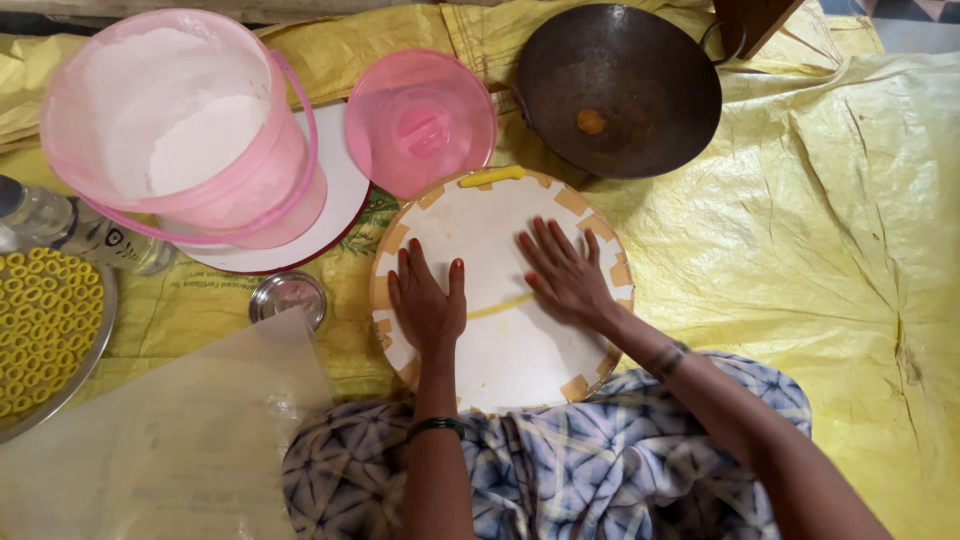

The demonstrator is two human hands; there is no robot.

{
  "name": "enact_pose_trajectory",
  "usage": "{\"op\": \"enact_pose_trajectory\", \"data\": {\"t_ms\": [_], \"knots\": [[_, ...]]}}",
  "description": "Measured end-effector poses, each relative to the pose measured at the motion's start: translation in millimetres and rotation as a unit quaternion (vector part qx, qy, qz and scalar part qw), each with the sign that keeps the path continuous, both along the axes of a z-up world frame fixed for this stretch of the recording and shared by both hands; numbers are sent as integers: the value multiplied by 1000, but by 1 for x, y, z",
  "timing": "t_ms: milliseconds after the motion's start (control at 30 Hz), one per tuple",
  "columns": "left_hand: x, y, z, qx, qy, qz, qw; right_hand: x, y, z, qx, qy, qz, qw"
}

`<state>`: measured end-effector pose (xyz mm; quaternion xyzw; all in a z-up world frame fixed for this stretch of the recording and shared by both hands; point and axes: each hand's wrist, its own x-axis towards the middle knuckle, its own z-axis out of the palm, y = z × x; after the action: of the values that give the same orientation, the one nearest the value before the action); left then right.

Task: The person rolls yellow dough into thin ropes on a round board, then shapes them into small rings by hand. The finished rings are placed onto a plastic sheet and into a metal bowl. The person also rolls additional dough pieces into ropes during the process.

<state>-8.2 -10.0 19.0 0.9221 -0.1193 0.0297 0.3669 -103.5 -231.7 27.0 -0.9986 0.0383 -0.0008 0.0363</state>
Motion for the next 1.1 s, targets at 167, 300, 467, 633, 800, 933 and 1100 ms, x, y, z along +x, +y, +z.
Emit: {"op": "enact_pose_trajectory", "data": {"t_ms": [167,300,467,633,800,933,1100], "knots": [[0,0,-1,6,1,-2,1000,-29,4,1,15,35,18,999],[1,-1,-1,11,-5,-3,1000,17,-5,-2,9,9,-4,1000],[0,0,2,17,10,-3,1000,85,-24,-2,23,-19,-38,999],[2,0,1,10,6,-6,1000,81,-33,-2,4,-12,-53,999],[2,-2,-4,0,22,-3,1000,18,-21,-3,5,-2,-20,1000],[8,0,-12,-10,23,-12,1000,-23,-13,-3,8,34,-12,999],[15,8,-20,-34,23,-44,998,-2,-17,-4,13,34,-32,999]]}}
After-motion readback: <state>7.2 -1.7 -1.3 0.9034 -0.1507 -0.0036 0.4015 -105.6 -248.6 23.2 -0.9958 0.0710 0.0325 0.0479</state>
